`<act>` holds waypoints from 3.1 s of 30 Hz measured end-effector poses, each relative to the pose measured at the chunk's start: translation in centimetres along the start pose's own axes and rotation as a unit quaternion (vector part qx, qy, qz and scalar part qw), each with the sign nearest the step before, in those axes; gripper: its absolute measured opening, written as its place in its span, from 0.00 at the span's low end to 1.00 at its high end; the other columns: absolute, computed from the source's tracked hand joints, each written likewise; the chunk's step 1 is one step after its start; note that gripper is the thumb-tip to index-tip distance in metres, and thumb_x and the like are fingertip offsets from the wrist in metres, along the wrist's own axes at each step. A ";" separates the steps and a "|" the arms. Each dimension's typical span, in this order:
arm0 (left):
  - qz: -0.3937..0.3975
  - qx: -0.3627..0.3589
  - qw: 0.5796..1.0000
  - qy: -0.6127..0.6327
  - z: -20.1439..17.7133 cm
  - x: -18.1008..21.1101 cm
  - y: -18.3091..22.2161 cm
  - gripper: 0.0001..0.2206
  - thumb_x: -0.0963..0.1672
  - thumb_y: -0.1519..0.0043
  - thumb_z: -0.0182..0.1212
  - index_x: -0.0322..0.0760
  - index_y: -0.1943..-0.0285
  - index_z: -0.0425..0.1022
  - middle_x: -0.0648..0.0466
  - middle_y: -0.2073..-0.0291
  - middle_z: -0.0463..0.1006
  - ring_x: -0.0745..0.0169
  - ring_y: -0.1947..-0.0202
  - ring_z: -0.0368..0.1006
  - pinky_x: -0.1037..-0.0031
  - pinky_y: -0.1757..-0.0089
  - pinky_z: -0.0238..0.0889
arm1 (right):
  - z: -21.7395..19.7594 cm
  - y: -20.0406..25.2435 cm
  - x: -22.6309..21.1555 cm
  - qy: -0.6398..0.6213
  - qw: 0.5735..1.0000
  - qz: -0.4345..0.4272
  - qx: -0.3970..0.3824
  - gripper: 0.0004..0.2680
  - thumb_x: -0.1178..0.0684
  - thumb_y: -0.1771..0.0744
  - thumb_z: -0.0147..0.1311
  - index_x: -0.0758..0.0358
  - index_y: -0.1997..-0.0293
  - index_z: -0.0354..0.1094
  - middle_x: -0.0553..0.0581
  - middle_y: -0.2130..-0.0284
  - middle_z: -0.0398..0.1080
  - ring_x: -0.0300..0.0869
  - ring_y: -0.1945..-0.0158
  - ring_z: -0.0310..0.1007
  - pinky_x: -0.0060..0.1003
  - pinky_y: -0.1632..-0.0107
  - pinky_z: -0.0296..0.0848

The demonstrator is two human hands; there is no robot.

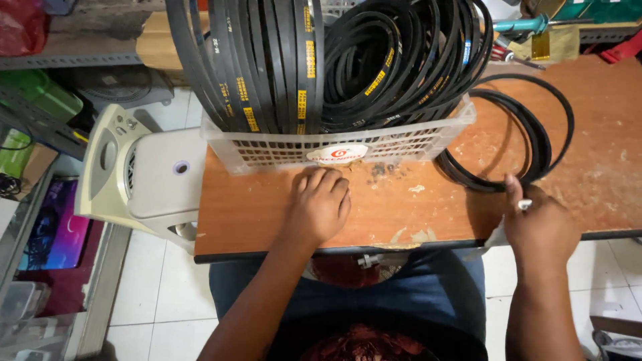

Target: Cleaning rubber drive belts by wiping them thoroughly with a cloth.

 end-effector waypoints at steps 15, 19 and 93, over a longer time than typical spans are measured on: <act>-0.010 -0.027 1.000 -0.008 1.0 -0.6 0.1 0.09 0.45 0.38 0.57 0.43 0.57 0.83 0.58 0.54 0.79 0.55 0.49 0.70 0.55 0.51 0.61 | -5.5 -3.1 -9.8 -0.029 0.975 -0.211 -0.068 0.13 0.36 0.28 0.53 0.54 0.59 0.71 0.60 0.72 0.77 0.60 0.64 0.78 0.52 0.62 0.72; 0.034 -0.014 0.999 0.021 -0.1 0.2 -0.5 0.08 0.43 0.38 0.57 0.39 0.60 0.82 0.56 0.59 0.79 0.53 0.54 0.71 0.56 0.52 0.62 | -13.8 0.2 -20.1 -0.045 0.857 -0.487 0.164 0.09 0.47 0.32 0.62 0.46 0.47 0.75 0.44 0.49 0.77 0.41 0.59 0.79 0.38 0.71 0.71; 0.080 0.008 0.989 0.125 -0.4 2.0 0.5 0.07 0.48 0.35 0.65 0.46 0.57 0.85 0.60 0.59 0.84 0.60 0.48 0.77 0.62 0.48 0.67 | 3.1 8.8 -19.6 0.027 0.885 -0.465 0.012 0.10 0.38 0.42 0.61 0.40 0.63 0.77 0.39 0.62 0.73 0.42 0.58 0.77 0.41 0.60 0.78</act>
Point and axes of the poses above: each hand's wrist, its own y-axis away from the middle knuckle, its own z-axis out of the palm, x = y × z, the point moved 9 cm from there along -y, towards the middle knuckle
